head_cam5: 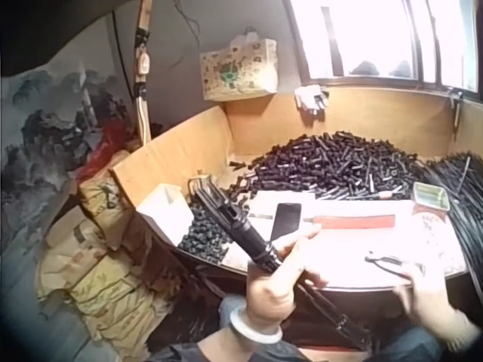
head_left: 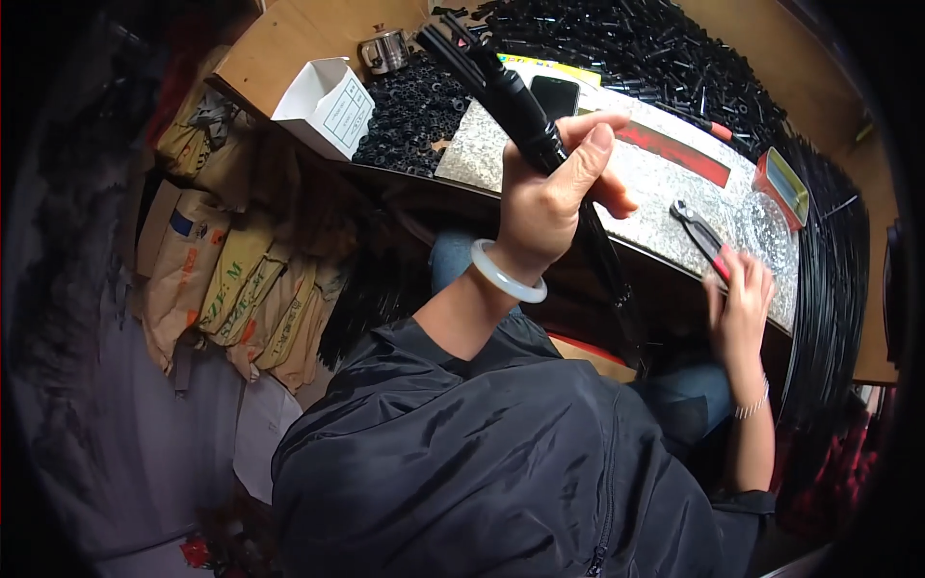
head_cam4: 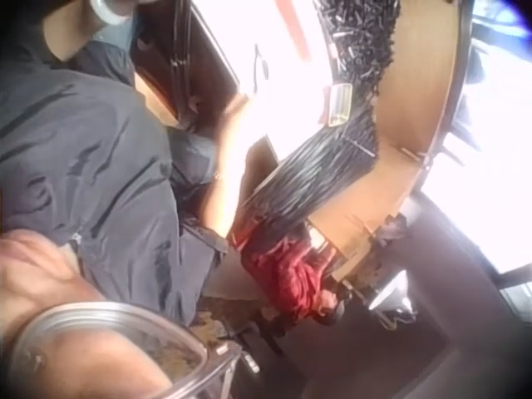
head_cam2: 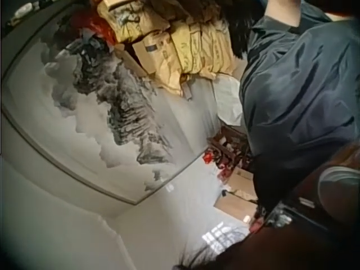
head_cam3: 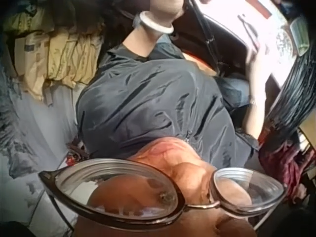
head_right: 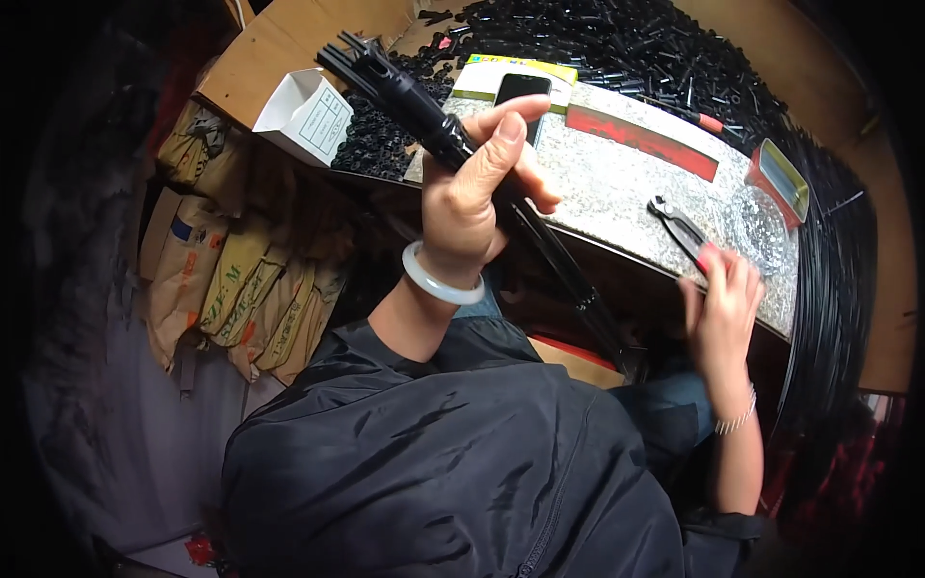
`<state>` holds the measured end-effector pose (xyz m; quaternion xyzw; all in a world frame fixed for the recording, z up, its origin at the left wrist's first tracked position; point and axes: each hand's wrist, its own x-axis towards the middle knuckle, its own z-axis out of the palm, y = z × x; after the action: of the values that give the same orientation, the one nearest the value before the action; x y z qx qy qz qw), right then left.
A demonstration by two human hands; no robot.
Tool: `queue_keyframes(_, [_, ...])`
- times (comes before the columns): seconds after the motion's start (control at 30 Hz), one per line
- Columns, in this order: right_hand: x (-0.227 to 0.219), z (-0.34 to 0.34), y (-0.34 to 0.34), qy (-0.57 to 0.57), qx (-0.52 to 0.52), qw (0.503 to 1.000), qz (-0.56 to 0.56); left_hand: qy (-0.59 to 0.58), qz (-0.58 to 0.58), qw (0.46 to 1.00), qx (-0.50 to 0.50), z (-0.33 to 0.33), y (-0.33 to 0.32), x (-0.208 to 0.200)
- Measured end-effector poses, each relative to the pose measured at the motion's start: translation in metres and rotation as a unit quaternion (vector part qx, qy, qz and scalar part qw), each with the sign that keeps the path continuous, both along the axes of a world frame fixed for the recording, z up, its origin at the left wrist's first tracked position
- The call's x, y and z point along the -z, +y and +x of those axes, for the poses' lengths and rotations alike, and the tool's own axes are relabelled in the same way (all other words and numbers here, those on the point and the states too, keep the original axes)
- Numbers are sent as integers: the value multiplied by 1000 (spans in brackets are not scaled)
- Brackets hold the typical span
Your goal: Assembling umbrella ribs into a hub and securing them with a wire using pliers.
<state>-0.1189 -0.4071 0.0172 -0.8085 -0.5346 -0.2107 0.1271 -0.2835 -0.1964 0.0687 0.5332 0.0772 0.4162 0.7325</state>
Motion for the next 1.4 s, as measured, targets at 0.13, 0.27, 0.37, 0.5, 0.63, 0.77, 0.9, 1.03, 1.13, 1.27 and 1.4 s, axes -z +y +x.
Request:
queue_keyframes(0.13, [-53,-88,-31,487,-279,782,-272,-179,-217,960,-1,-11,-19,10])
queue_keyframes(0.27, [-6,-85,-41,600,-219,758,134,-212,-421,855,215,-6,-64,39])
queue_keyframes(0.37, [-19,-80,-32,539,-148,622,548,-171,-455,821,299,-1,-91,69])
queue_keyframes(0.5, [-6,-50,-33,620,-292,557,469,205,-336,760,517,-36,-99,100])
queue_keyframes(0.63, [42,-48,-27,659,-254,602,372,279,403,867,-87,-28,23,80])
queue_keyframes(0.77, [81,-57,-15,687,-208,608,338,329,537,680,-375,-9,192,114])
queue_keyframes(0.9, [60,-46,6,681,-257,584,358,473,483,678,-288,-8,240,124])
queue_keyframes(1.03, [31,-33,10,685,-285,600,298,511,487,649,-283,-10,255,122])
queue_keyframes(1.13, [28,-26,5,696,-285,594,287,530,466,668,-238,-4,255,116])
queue_keyframes(1.27, [22,-28,6,695,-285,601,274,474,476,668,-320,-2,238,101])
queue_keyframes(1.4, [27,-31,11,726,-290,564,266,137,281,936,-161,35,174,43])
